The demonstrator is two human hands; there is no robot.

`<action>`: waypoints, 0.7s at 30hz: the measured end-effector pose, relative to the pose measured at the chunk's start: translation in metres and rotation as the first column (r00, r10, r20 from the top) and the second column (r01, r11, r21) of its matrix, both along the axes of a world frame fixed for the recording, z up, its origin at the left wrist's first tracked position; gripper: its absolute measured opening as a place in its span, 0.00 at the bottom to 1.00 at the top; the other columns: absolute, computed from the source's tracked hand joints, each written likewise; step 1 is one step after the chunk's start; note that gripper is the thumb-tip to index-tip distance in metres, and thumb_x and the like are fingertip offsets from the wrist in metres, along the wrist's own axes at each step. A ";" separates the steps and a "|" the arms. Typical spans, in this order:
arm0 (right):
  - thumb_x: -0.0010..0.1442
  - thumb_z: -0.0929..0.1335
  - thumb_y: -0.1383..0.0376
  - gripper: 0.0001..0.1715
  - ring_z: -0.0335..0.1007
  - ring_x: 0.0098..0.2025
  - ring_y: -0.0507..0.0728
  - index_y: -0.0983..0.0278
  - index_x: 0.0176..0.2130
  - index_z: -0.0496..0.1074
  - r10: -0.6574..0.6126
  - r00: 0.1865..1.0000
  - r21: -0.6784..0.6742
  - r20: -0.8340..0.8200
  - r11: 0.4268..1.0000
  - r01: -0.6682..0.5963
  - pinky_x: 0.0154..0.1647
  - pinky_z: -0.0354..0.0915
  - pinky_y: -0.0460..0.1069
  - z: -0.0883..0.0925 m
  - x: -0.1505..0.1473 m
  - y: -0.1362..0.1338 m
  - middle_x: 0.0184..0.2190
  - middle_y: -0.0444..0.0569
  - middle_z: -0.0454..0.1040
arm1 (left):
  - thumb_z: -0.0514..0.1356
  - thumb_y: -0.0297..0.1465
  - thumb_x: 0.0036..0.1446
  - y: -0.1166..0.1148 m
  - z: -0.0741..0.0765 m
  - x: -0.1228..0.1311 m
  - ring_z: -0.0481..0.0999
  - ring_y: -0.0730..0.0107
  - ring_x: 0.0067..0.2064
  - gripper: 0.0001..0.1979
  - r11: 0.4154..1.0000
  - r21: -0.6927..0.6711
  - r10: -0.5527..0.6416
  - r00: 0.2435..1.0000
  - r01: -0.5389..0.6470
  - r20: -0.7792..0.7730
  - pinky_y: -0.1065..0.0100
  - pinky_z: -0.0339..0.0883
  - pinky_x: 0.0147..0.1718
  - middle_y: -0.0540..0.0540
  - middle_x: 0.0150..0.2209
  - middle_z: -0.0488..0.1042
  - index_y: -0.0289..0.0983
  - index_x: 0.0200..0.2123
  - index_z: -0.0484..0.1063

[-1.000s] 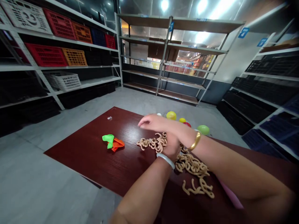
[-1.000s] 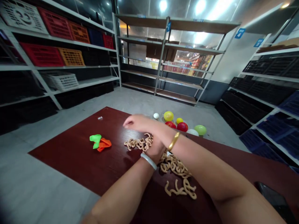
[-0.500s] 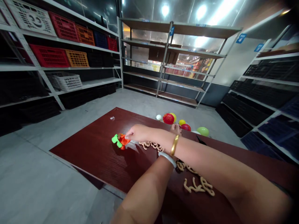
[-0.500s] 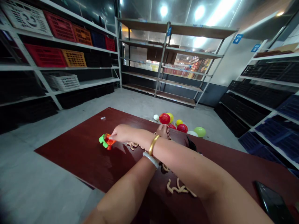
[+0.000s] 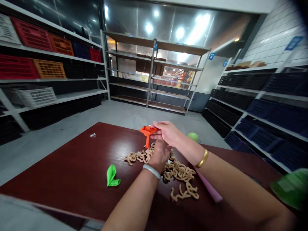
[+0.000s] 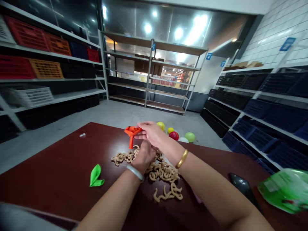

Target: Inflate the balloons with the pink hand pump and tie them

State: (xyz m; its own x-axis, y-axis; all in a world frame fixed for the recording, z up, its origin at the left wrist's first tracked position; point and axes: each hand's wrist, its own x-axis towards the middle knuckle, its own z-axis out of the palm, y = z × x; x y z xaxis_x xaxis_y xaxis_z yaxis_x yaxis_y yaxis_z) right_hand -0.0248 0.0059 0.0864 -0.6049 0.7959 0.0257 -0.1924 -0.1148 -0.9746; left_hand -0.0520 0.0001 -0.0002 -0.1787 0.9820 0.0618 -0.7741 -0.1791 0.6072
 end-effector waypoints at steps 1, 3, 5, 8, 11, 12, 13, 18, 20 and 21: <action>0.61 0.72 0.63 0.07 0.78 0.36 0.59 0.65 0.34 0.76 -0.019 0.999 -0.037 -0.038 0.999 0.017 0.39 0.74 0.54 0.001 0.017 0.004 0.33 0.54 0.80 | 0.56 0.38 0.69 0.000 0.000 0.000 0.77 0.68 0.38 0.16 1.000 -0.006 0.008 1.000 -0.008 0.029 0.66 0.74 0.38 0.42 0.42 0.77 0.35 0.52 0.73; 0.60 0.74 0.63 0.07 0.79 0.37 0.58 0.66 0.35 0.77 -0.056 0.995 -0.077 -0.078 0.996 0.050 0.41 0.75 0.53 -0.001 0.050 0.011 0.34 0.54 0.81 | 0.55 0.40 0.69 -0.001 0.002 -0.003 0.74 0.73 0.29 0.16 0.999 -0.030 -0.009 0.998 0.012 0.069 0.72 0.71 0.30 0.45 0.32 0.76 0.34 0.49 0.74; 0.59 0.75 0.62 0.09 0.79 0.36 0.57 0.67 0.34 0.77 -0.104 0.992 -0.088 -0.078 0.991 0.097 0.41 0.76 0.52 -0.007 0.081 0.018 0.33 0.55 0.81 | 0.55 0.45 0.68 -0.003 0.004 -0.006 0.75 0.70 0.28 0.20 0.991 -0.071 -0.107 0.993 0.111 0.054 0.70 0.73 0.29 0.44 0.29 0.76 0.34 0.46 0.75; 0.57 0.77 0.63 0.11 0.79 0.35 0.56 0.69 0.35 0.78 -0.191 0.978 -0.109 -0.081 0.977 0.182 0.40 0.76 0.51 -0.021 0.116 0.025 0.35 0.56 0.81 | 0.55 0.51 0.65 -0.006 0.007 -0.004 0.79 0.65 0.30 0.27 0.956 -0.117 -0.278 0.957 0.268 -0.086 0.67 0.75 0.27 0.40 0.32 0.78 0.32 0.44 0.75; 0.52 0.79 0.64 0.12 0.79 0.35 0.55 0.69 0.34 0.79 -0.247 0.963 -0.112 -0.104 0.965 0.236 0.40 0.77 0.49 -0.039 0.139 0.028 0.35 0.54 0.81 | 0.63 0.48 0.61 -0.009 0.004 0.003 0.80 0.65 0.31 0.23 0.922 -0.126 -0.388 0.883 0.367 -0.264 0.69 0.75 0.26 0.39 0.33 0.78 0.31 0.41 0.75; 0.50 0.80 0.64 0.13 0.79 0.36 0.55 0.69 0.34 0.79 -0.253 0.961 -0.103 -0.114 0.965 0.242 0.41 0.76 0.49 -0.044 0.145 0.028 0.35 0.54 0.81 | 0.66 0.45 0.58 -0.010 0.003 0.006 0.79 0.66 0.31 0.21 0.913 -0.132 -0.408 0.861 0.386 -0.305 0.70 0.75 0.25 0.39 0.33 0.78 0.31 0.40 0.75; 0.49 0.81 0.63 0.14 0.79 0.36 0.55 0.68 0.34 0.80 -0.253 0.959 -0.089 -0.126 0.966 0.243 0.42 0.76 0.49 -0.049 0.150 0.027 0.35 0.53 0.81 | 0.69 0.43 0.56 -0.010 0.001 0.008 0.79 0.67 0.31 0.19 0.906 -0.141 -0.422 0.844 0.398 -0.331 0.71 0.74 0.25 0.40 0.33 0.78 0.31 0.39 0.75; 0.44 0.82 0.62 0.23 0.78 0.39 0.55 0.65 0.41 0.81 -0.237 0.967 0.032 -0.093 0.970 0.241 0.45 0.74 0.51 -0.063 0.169 0.021 0.39 0.52 0.82 | 0.75 0.31 0.48 -0.011 -0.006 0.015 0.75 0.75 0.27 0.17 0.884 -0.213 -0.466 0.813 0.415 -0.349 0.79 0.66 0.21 0.45 0.29 0.76 0.32 0.38 0.75; 0.44 0.81 0.62 0.20 0.77 0.35 0.54 0.65 0.38 0.81 -0.300 0.953 0.119 -0.034 0.946 0.302 0.41 0.72 0.50 -0.063 0.173 0.021 0.34 0.49 0.81 | 0.75 0.30 0.47 -0.011 -0.008 0.016 0.73 0.77 0.24 0.16 0.863 -0.255 -0.503 0.785 0.436 -0.361 0.80 0.61 0.19 0.47 0.26 0.74 0.30 0.37 0.76; 0.44 0.80 0.62 0.17 0.76 0.33 0.54 0.64 0.35 0.80 -0.338 0.941 0.156 -0.012 0.929 0.335 0.39 0.72 0.49 -0.063 0.175 0.021 0.32 0.48 0.80 | 0.75 0.31 0.48 -0.012 -0.008 0.017 0.72 0.78 0.23 0.15 0.844 -0.276 -0.535 0.761 0.460 -0.366 0.81 0.58 0.17 0.47 0.25 0.73 0.30 0.36 0.77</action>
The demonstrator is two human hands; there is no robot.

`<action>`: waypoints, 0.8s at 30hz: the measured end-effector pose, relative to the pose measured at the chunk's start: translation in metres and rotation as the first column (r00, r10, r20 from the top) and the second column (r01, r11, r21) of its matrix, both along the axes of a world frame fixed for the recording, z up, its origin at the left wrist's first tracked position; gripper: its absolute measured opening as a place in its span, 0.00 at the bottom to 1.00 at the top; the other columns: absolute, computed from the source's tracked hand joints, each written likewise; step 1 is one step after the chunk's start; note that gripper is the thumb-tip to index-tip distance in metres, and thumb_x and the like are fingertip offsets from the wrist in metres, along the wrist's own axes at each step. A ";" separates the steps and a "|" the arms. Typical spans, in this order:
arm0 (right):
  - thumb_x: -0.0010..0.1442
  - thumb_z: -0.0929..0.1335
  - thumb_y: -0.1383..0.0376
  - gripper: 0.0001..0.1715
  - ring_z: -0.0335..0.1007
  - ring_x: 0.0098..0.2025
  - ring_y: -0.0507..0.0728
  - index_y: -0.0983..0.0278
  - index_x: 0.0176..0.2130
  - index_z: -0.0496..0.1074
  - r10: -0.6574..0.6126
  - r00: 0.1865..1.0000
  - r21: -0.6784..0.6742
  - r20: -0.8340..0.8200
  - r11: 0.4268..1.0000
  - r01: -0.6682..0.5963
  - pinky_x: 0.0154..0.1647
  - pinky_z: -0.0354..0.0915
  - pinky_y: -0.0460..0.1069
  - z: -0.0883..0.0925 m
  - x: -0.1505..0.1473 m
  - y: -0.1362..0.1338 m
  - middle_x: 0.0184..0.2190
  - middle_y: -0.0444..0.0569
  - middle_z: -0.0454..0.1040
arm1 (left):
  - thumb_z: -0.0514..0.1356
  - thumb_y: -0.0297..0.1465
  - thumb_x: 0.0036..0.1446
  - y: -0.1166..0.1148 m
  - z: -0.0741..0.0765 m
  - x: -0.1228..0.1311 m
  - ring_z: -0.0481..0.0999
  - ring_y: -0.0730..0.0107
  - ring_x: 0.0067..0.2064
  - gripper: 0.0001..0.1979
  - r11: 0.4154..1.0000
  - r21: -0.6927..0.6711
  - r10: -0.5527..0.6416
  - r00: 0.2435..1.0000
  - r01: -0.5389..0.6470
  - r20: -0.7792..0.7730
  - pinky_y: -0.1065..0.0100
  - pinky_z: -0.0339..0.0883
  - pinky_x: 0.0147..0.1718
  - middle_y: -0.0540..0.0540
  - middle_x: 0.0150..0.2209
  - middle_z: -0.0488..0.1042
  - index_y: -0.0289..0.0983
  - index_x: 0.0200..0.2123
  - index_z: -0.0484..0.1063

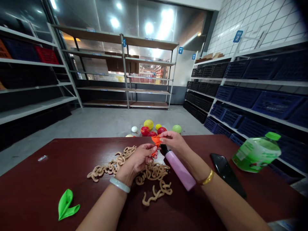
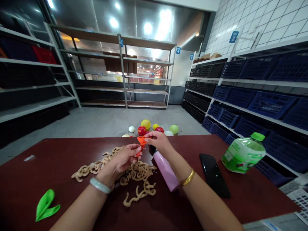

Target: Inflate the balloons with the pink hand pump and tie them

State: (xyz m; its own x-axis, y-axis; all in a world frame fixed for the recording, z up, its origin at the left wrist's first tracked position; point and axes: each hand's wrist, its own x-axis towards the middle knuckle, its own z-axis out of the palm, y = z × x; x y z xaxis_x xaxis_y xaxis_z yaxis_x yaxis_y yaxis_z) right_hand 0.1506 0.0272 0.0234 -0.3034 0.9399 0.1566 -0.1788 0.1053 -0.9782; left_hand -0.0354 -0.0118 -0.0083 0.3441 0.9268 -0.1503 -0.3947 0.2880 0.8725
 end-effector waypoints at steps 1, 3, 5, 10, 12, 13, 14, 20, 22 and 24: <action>0.45 0.80 0.61 0.15 0.75 0.32 0.54 0.64 0.33 0.79 -0.036 0.999 0.021 0.020 0.999 0.035 0.36 0.71 0.49 0.000 0.002 0.001 0.30 0.47 0.79 | 0.74 0.32 0.48 -0.001 0.000 0.001 0.70 0.80 0.22 0.15 0.999 -0.014 -0.044 0.999 0.044 -0.015 0.81 0.56 0.17 0.47 0.24 0.72 0.29 0.35 0.77; 0.47 0.79 0.59 0.14 0.73 0.30 0.54 0.63 0.30 0.77 -0.069 0.997 0.027 0.020 0.997 0.069 0.32 0.70 0.48 0.000 0.007 0.003 0.27 0.46 0.78 | 0.74 0.34 0.48 -0.005 -0.001 0.003 0.68 0.81 0.20 0.15 0.989 -0.045 -0.139 0.990 0.138 -0.030 0.81 0.53 0.16 0.47 0.23 0.71 0.28 0.34 0.78; 0.47 0.78 0.56 0.16 0.72 0.29 0.54 0.63 0.30 0.76 -0.075 0.997 0.001 0.002 0.997 0.075 0.29 0.69 0.48 -0.001 0.014 0.005 0.27 0.46 0.77 | 0.74 0.35 0.48 -0.010 0.000 0.007 0.68 0.81 0.20 0.16 0.975 -0.068 -0.213 0.977 0.211 -0.023 0.80 0.54 0.16 0.46 0.24 0.72 0.28 0.35 0.79; 0.46 0.79 0.52 0.22 0.73 0.28 0.55 0.63 0.32 0.73 -0.105 0.991 -0.095 -0.088 0.991 0.097 0.28 0.69 0.49 -0.007 0.029 0.008 0.29 0.47 0.77 | 0.73 0.36 0.51 -0.020 -0.001 0.022 0.73 0.77 0.23 0.16 0.957 -0.098 -0.271 0.961 0.275 0.049 0.80 0.57 0.18 0.45 0.26 0.73 0.29 0.38 0.80; 0.44 0.80 0.54 0.23 0.74 0.30 0.55 0.63 0.32 0.72 -0.127 0.976 -0.134 -0.177 0.986 0.104 0.31 0.70 0.50 -0.005 0.031 0.007 0.30 0.47 0.78 | 0.72 0.36 0.52 -0.020 -0.004 0.025 0.75 0.76 0.24 0.15 0.953 -0.130 -0.265 0.961 0.273 0.072 0.80 0.55 0.17 0.44 0.26 0.74 0.30 0.36 0.79; 0.44 0.81 0.55 0.23 0.75 0.31 0.55 0.63 0.33 0.71 -0.134 0.967 -0.152 -0.218 0.983 0.102 0.32 0.71 0.50 -0.004 0.032 0.006 0.31 0.47 0.78 | 0.72 0.36 0.52 -0.020 -0.006 0.026 0.75 0.75 0.25 0.15 0.952 -0.142 -0.261 0.962 0.271 0.080 0.80 0.54 0.16 0.44 0.26 0.74 0.30 0.35 0.79; 0.44 0.81 0.56 0.23 0.75 0.32 0.55 0.63 0.33 0.71 -0.133 0.958 -0.168 -0.254 0.982 0.092 0.33 0.71 0.50 -0.003 0.032 0.005 0.32 0.46 0.78 | 0.73 0.36 0.52 -0.020 -0.007 0.027 0.75 0.75 0.24 0.15 0.951 -0.154 -0.258 0.962 0.269 0.089 0.80 0.54 0.16 0.44 0.26 0.74 0.30 0.35 0.78; 0.52 0.77 0.60 0.14 0.77 0.38 0.55 0.62 0.36 0.73 -0.015 0.926 -0.185 -0.378 0.981 -0.059 0.41 0.72 0.51 -0.002 0.029 -0.003 0.37 0.47 0.80 | 0.75 0.33 0.48 -0.025 -0.004 0.029 0.75 0.76 0.24 0.14 0.936 -0.203 -0.261 0.954 0.287 0.144 0.80 0.58 0.17 0.46 0.26 0.74 0.31 0.35 0.78; 0.55 0.76 0.60 0.12 0.77 0.39 0.54 0.62 0.37 0.73 0.022 0.921 -0.161 -0.389 0.983 -0.091 0.43 0.72 0.50 -0.004 0.028 -0.004 0.38 0.47 0.80 | 0.74 0.32 0.49 -0.027 -0.001 0.031 0.75 0.76 0.23 0.13 0.945 -0.184 -0.246 0.959 0.269 0.141 0.80 0.60 0.17 0.46 0.25 0.74 0.30 0.32 0.77; 0.55 0.75 0.59 0.13 0.77 0.40 0.55 0.61 0.38 0.72 0.029 0.927 -0.155 -0.375 0.983 -0.094 0.45 0.72 0.51 -0.006 0.026 -0.004 0.39 0.47 0.79 | 0.74 0.30 0.49 -0.027 0.003 0.032 0.75 0.76 0.23 0.12 0.963 -0.156 -0.197 0.970 0.218 0.143 0.80 0.62 0.18 0.45 0.25 0.75 0.30 0.32 0.77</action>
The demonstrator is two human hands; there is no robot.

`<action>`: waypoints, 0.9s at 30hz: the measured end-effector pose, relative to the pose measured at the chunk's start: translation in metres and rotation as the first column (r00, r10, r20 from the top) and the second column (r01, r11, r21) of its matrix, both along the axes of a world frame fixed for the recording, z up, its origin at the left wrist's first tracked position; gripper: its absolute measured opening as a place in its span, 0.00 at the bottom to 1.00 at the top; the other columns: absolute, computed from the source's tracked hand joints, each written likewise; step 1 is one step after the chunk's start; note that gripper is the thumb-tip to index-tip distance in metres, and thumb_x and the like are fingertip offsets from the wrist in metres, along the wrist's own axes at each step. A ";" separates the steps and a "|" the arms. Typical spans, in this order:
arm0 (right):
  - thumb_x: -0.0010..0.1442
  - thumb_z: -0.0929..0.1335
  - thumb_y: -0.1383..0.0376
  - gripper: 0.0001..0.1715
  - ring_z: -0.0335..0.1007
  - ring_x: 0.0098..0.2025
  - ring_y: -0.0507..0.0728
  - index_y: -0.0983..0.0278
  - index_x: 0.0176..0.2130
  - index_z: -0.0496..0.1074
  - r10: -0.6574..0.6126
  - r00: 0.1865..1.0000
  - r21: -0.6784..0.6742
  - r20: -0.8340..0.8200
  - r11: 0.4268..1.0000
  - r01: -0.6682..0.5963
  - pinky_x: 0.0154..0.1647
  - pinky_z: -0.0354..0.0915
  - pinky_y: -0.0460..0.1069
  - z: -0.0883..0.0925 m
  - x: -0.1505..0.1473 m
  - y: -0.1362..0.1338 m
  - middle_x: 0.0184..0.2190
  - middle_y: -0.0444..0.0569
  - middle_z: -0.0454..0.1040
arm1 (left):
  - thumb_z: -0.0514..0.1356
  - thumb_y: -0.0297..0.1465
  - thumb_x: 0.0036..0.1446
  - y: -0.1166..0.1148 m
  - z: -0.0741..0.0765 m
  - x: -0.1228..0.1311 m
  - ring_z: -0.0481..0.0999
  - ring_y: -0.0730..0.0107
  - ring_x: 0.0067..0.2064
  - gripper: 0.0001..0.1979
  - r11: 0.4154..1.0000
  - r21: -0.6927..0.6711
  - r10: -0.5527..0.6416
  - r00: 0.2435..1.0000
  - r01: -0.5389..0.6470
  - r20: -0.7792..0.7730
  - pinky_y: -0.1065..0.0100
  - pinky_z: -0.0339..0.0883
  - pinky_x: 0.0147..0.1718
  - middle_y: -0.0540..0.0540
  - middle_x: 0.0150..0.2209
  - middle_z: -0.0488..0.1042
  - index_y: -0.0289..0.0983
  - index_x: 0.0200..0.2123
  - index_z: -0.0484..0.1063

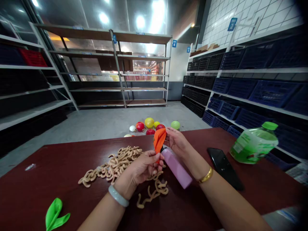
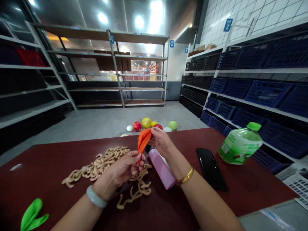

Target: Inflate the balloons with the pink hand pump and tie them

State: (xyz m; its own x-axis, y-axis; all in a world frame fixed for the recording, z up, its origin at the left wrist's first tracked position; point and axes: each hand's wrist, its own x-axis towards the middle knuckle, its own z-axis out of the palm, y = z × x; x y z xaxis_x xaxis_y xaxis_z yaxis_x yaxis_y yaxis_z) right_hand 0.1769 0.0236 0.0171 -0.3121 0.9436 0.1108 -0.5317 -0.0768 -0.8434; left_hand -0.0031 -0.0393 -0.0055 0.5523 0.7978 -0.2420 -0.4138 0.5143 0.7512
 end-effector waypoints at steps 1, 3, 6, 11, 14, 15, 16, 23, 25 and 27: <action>0.55 0.75 0.59 0.14 0.77 0.40 0.56 0.61 0.38 0.71 -0.015 1.000 -0.007 0.024 1.000 0.015 0.45 0.72 0.52 -0.001 0.000 0.001 0.39 0.47 0.79 | 0.74 0.30 0.50 0.001 0.002 -0.001 0.75 0.76 0.23 0.11 0.999 0.013 0.041 0.999 -0.041 0.012 0.80 0.64 0.19 0.45 0.25 0.75 0.30 0.32 0.77; 0.55 0.75 0.56 0.17 0.77 0.43 0.58 0.60 0.39 0.69 -0.064 0.988 -0.019 0.140 0.998 0.067 0.43 0.73 0.55 -0.003 0.000 0.006 0.41 0.48 0.78 | 0.72 0.29 0.53 0.004 0.005 -0.004 0.76 0.76 0.24 0.09 0.989 0.027 0.146 0.988 -0.147 0.054 0.79 0.68 0.21 0.45 0.27 0.77 0.30 0.34 0.78; 0.58 0.71 0.52 0.17 0.77 0.45 0.62 0.60 0.40 0.67 -0.212 0.785 0.148 0.583 0.977 0.154 0.41 0.72 0.56 -0.005 0.004 0.010 0.41 0.51 0.78 | 0.67 0.26 0.59 0.011 0.011 -0.016 0.78 0.75 0.26 0.04 0.942 0.011 0.333 0.935 -0.337 0.126 0.77 0.72 0.23 0.44 0.31 0.79 0.31 0.37 0.77; 0.60 0.66 0.41 0.28 0.76 0.44 0.69 0.64 0.37 0.74 -0.412 -0.114 0.390 0.904 0.904 -0.175 0.42 0.67 0.59 -0.001 0.007 -0.007 0.38 0.60 0.79 | 0.57 0.26 0.68 0.024 0.024 -0.040 0.81 0.72 0.29 0.07 0.801 -0.038 0.592 0.780 -0.598 0.205 0.75 0.76 0.24 0.43 0.33 0.80 0.31 0.40 0.75; 0.54 0.69 0.39 0.33 0.76 0.44 0.73 0.66 0.37 0.77 -0.317 -0.324 0.226 0.891 0.930 -0.289 0.40 0.66 0.59 0.001 0.005 -0.019 0.41 0.65 0.79 | 0.56 0.27 0.69 0.030 0.029 -0.053 0.84 0.68 0.34 0.08 0.726 -0.085 0.681 0.698 -0.682 0.221 0.76 0.76 0.25 0.40 0.37 0.81 0.30 0.41 0.75; 0.52 0.71 0.39 0.33 0.76 0.44 0.74 0.66 0.37 0.78 -0.281 -0.357 0.174 0.891 0.937 -0.304 0.40 0.66 0.59 0.001 0.005 -0.020 0.41 0.65 0.79 | 0.55 0.27 0.69 0.032 0.030 -0.057 0.84 0.66 0.36 0.09 0.708 -0.089 0.699 0.679 -0.700 0.225 0.76 0.77 0.25 0.38 0.39 0.82 0.30 0.41 0.74; 0.50 0.72 0.41 0.32 0.76 0.44 0.75 0.66 0.36 0.78 -0.246 -0.377 0.127 0.893 0.942 -0.312 0.39 0.66 0.59 -0.001 0.005 -0.020 0.40 0.65 0.79 | 0.55 0.27 0.69 0.034 0.029 -0.061 0.85 0.65 0.37 0.09 0.692 -0.093 0.715 0.661 -0.716 0.229 0.75 0.77 0.26 0.38 0.39 0.82 0.29 0.41 0.74; 0.54 0.74 0.53 0.18 0.74 0.40 0.67 0.63 0.39 0.76 -0.313 -0.137 0.263 0.940 0.919 -0.294 0.38 0.62 0.56 -0.005 0.006 -0.007 0.35 0.57 0.77 | 0.55 0.25 0.69 0.047 0.018 -0.080 0.85 0.61 0.41 0.08 0.593 -0.142 0.789 0.537 -0.792 0.299 0.65 0.81 0.41 0.35 0.40 0.82 0.29 0.40 0.74; 0.58 0.70 0.52 0.19 0.73 0.40 0.63 0.64 0.43 0.74 -0.321 0.029 0.312 0.946 0.889 -0.334 0.38 0.62 0.53 0.001 0.003 -0.012 0.40 0.55 0.78 | 0.55 0.26 0.69 0.048 0.016 -0.081 0.85 0.61 0.40 0.08 0.583 -0.143 0.798 0.530 -0.800 0.289 0.63 0.81 0.41 0.36 0.39 0.82 0.30 0.39 0.74; 0.60 0.69 0.52 0.18 0.72 0.39 0.60 0.63 0.42 0.73 -0.234 0.158 0.280 0.959 0.866 -0.414 0.36 0.61 0.51 0.007 -0.003 -0.020 0.40 0.52 0.78 | 0.56 0.26 0.69 0.048 0.016 -0.080 0.85 0.62 0.38 0.07 0.571 -0.152 0.808 0.520 -0.807 0.276 0.63 0.81 0.40 0.37 0.38 0.82 0.31 0.39 0.74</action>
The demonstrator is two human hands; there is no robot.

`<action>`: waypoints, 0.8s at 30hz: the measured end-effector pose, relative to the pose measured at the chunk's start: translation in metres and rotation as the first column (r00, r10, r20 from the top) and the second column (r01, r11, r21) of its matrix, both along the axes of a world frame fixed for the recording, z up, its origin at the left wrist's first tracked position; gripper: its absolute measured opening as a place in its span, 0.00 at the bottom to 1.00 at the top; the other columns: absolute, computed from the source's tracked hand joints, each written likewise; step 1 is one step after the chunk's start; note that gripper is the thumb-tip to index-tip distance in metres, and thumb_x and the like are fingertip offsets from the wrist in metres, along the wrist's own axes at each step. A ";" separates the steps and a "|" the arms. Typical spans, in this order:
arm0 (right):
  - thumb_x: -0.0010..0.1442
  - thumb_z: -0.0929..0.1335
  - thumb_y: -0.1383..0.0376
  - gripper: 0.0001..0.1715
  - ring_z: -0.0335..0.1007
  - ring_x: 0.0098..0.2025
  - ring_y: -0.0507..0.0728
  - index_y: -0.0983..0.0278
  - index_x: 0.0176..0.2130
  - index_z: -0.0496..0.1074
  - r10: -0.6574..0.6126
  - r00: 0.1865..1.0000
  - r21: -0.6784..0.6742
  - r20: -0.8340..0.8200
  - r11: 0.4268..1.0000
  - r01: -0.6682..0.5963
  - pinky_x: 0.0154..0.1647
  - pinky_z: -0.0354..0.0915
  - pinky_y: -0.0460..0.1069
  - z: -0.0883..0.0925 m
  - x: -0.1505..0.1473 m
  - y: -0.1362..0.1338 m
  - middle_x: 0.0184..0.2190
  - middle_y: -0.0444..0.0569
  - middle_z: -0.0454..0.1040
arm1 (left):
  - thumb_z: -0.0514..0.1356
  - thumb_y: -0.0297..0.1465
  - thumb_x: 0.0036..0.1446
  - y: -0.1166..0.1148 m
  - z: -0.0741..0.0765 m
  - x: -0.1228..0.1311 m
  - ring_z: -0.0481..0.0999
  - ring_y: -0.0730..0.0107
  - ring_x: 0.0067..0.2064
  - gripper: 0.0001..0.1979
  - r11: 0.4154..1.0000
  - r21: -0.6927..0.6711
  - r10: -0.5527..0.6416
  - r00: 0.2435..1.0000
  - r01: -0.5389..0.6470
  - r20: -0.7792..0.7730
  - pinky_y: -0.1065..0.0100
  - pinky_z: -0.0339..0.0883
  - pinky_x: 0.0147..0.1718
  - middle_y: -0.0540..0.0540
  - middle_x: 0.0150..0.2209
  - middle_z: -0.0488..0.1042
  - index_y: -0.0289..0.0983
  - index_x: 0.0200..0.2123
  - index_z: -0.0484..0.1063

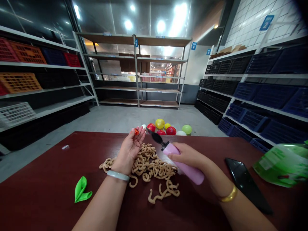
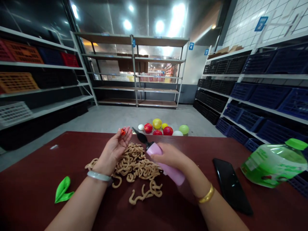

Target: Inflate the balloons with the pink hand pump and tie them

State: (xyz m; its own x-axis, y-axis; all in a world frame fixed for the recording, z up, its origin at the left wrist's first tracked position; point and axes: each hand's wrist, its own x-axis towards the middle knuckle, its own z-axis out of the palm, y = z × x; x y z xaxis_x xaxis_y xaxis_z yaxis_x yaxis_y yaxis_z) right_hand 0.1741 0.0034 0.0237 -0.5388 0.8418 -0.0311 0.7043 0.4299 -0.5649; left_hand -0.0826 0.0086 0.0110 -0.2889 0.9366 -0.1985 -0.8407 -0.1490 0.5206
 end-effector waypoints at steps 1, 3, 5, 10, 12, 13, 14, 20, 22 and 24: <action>0.59 0.70 0.52 0.18 0.72 0.38 0.59 0.63 0.41 0.73 0.045 0.999 -0.036 -0.031 0.998 -0.046 0.35 0.61 0.50 0.001 -0.003 -0.004 0.39 0.51 0.78 | 0.56 0.26 0.68 -0.001 0.001 0.001 0.85 0.63 0.38 0.07 1.000 -0.006 0.005 1.000 -0.005 0.003 0.63 0.81 0.40 0.38 0.38 0.82 0.32 0.39 0.74; 0.58 0.71 0.51 0.19 0.72 0.37 0.59 0.63 0.40 0.74 0.080 0.996 -0.069 -0.036 0.994 -0.083 0.34 0.59 0.50 0.001 -0.008 -0.009 0.38 0.49 0.79 | 0.56 0.26 0.68 -0.002 0.003 0.006 0.84 0.64 0.38 0.07 1.000 -0.011 0.002 1.000 -0.002 -0.002 0.65 0.80 0.39 0.38 0.38 0.82 0.32 0.38 0.74; 0.57 0.71 0.51 0.20 0.72 0.37 0.59 0.63 0.41 0.74 0.082 0.996 -0.066 -0.021 0.994 -0.083 0.33 0.58 0.49 -0.003 -0.011 -0.010 0.38 0.49 0.79 | 0.56 0.26 0.68 -0.004 0.004 0.010 0.84 0.64 0.37 0.08 1.000 -0.005 -0.011 0.999 0.011 -0.030 0.67 0.80 0.36 0.38 0.37 0.82 0.32 0.37 0.74; 0.58 0.71 0.50 0.21 0.71 0.36 0.58 0.64 0.41 0.75 0.092 0.996 -0.058 -0.015 0.994 -0.093 0.33 0.58 0.49 -0.009 -0.012 -0.006 0.37 0.49 0.79 | 0.57 0.27 0.68 0.000 -0.005 0.015 0.84 0.64 0.36 0.09 0.998 0.043 -0.041 0.992 0.046 -0.118 0.68 0.79 0.35 0.38 0.36 0.82 0.31 0.37 0.75; 0.58 0.71 0.50 0.21 0.72 0.36 0.58 0.64 0.41 0.75 0.089 0.996 -0.058 -0.012 0.994 -0.090 0.33 0.58 0.49 -0.009 -0.012 -0.005 0.37 0.49 0.79 | 0.57 0.27 0.68 0.001 -0.010 0.015 0.84 0.64 0.37 0.08 0.997 0.063 -0.043 0.988 0.052 -0.145 0.66 0.79 0.38 0.38 0.37 0.82 0.31 0.37 0.75; 0.58 0.71 0.50 0.21 0.72 0.36 0.58 0.64 0.41 0.75 0.086 0.996 -0.059 -0.012 0.994 -0.086 0.33 0.58 0.49 -0.009 -0.012 -0.006 0.37 0.49 0.79 | 0.57 0.27 0.68 0.001 -0.010 0.016 0.84 0.64 0.37 0.08 0.996 0.066 -0.046 0.986 0.057 -0.159 0.66 0.79 0.39 0.37 0.37 0.82 0.31 0.38 0.76; 0.58 0.71 0.50 0.21 0.72 0.36 0.58 0.64 0.41 0.75 0.080 0.997 -0.061 -0.015 0.995 -0.081 0.33 0.58 0.49 -0.009 -0.012 -0.006 0.37 0.49 0.79 | 0.57 0.27 0.68 0.001 -0.010 0.017 0.84 0.64 0.37 0.08 0.996 0.064 -0.051 0.984 0.063 -0.173 0.66 0.79 0.39 0.37 0.38 0.82 0.30 0.38 0.76; 0.58 0.71 0.49 0.22 0.72 0.36 0.58 0.64 0.43 0.76 0.072 0.996 -0.074 -0.057 0.994 -0.076 0.34 0.59 0.49 -0.011 -0.013 -0.006 0.38 0.50 0.80 | 0.57 0.26 0.68 -0.009 0.000 0.031 0.83 0.66 0.34 0.08 0.993 0.062 -0.081 0.972 0.096 -0.222 0.67 0.78 0.37 0.38 0.36 0.82 0.31 0.37 0.75; 0.58 0.71 0.50 0.22 0.72 0.37 0.59 0.64 0.43 0.76 0.067 0.995 -0.069 -0.070 0.995 -0.072 0.35 0.60 0.49 -0.012 -0.013 -0.006 0.39 0.51 0.80 | 0.58 0.26 0.67 -0.011 0.001 0.034 0.83 0.66 0.35 0.07 0.990 0.080 -0.094 0.970 0.114 -0.226 0.67 0.78 0.39 0.38 0.36 0.82 0.31 0.38 0.76; 0.58 0.71 0.51 0.21 0.72 0.37 0.59 0.63 0.43 0.76 0.073 0.994 -0.072 -0.085 0.994 -0.079 0.35 0.60 0.49 -0.013 -0.013 -0.005 0.39 0.50 0.80 | 0.61 0.26 0.65 -0.011 0.000 0.035 0.83 0.66 0.36 0.04 0.989 0.091 -0.093 0.967 0.117 -0.236 0.67 0.78 0.40 0.38 0.37 0.82 0.31 0.40 0.76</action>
